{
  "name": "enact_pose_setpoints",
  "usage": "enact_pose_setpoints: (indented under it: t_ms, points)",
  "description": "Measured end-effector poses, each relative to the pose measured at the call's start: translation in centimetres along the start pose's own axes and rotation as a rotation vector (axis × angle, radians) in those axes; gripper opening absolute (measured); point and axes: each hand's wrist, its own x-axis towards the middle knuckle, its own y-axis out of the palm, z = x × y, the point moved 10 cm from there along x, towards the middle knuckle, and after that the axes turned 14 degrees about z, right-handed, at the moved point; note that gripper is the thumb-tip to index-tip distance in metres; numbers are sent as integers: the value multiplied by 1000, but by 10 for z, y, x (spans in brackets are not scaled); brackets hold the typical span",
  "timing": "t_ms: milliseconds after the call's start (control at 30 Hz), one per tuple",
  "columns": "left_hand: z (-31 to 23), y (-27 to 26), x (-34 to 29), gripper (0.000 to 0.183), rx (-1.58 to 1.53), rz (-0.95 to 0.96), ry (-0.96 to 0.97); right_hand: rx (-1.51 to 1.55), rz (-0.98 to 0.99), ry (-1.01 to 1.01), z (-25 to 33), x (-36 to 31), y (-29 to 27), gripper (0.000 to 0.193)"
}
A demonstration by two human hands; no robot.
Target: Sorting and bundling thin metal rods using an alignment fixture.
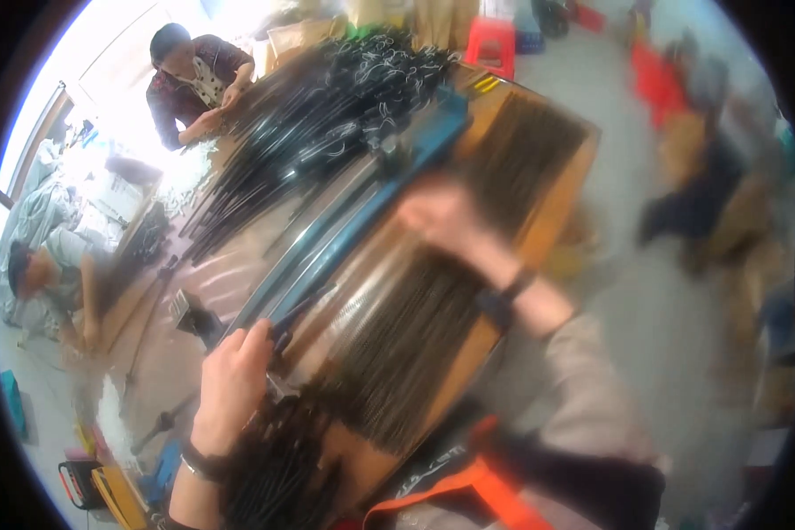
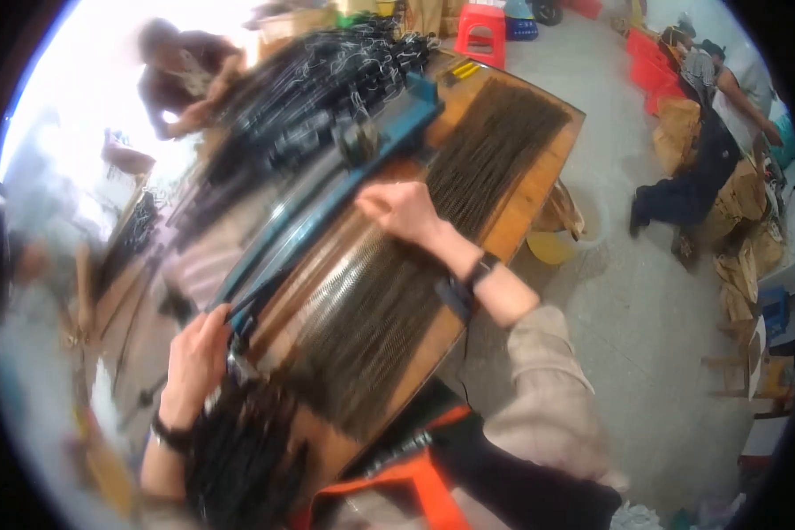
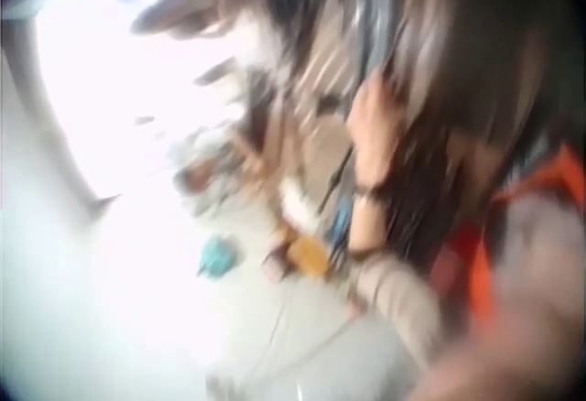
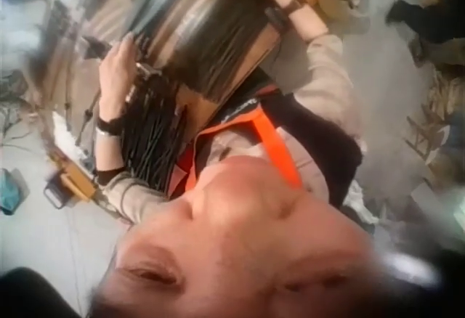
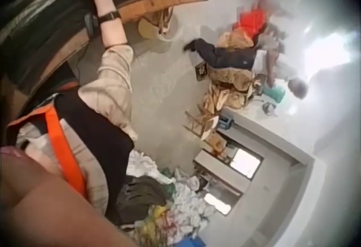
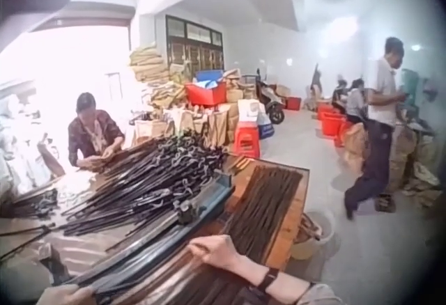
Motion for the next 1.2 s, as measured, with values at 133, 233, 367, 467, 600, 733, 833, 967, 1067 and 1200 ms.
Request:
enact_pose_setpoints:
  t_ms: [133, 233, 367, 467, 600, 733, 833, 967, 1067, 1200]
  points:
    - [-12, 19, 18, 31, -86, 87, 76, 21, 3, 99, -21, -16, -20, 23]
    - [-13, 15, 26, 31, -44, 69, 36, 61, -8, 322, -92, -32, -26, 18]
    - [-16, 23, 27, 31, -103, 78, 60, -178, -156, 128, -77, -37, -71, 13]
    - [-20, 23, 19, 35, -128, 140, 32, -312, -181, 115, -73, -39, -78, 11]
    - [-20, 31, 21, 36, -171, 171, 33, -259, 38, 78, -52, -24, -31, 11]
    - [-21, 35, 26, 35, -187, 169, 24, 122, -35, 9, -22, -11, -4, 11]
    - [-18, 25, 15, 35, -161, 161, -7, 551, 98, 3, -22, -9, 28, 11]
    - [-9, 17, -1, 35, -105, 117, -46, 4, 108, 157, -20, -24, 48, 12]
    - [-8, 14, -13, 35, -72, 60, -37, -94, 39, -70, 47, 15, 36, 15]
    - [-2, 4, -31, 34, 10, 27, -73, -62, 105, 186, -9, -9, 53, 31]
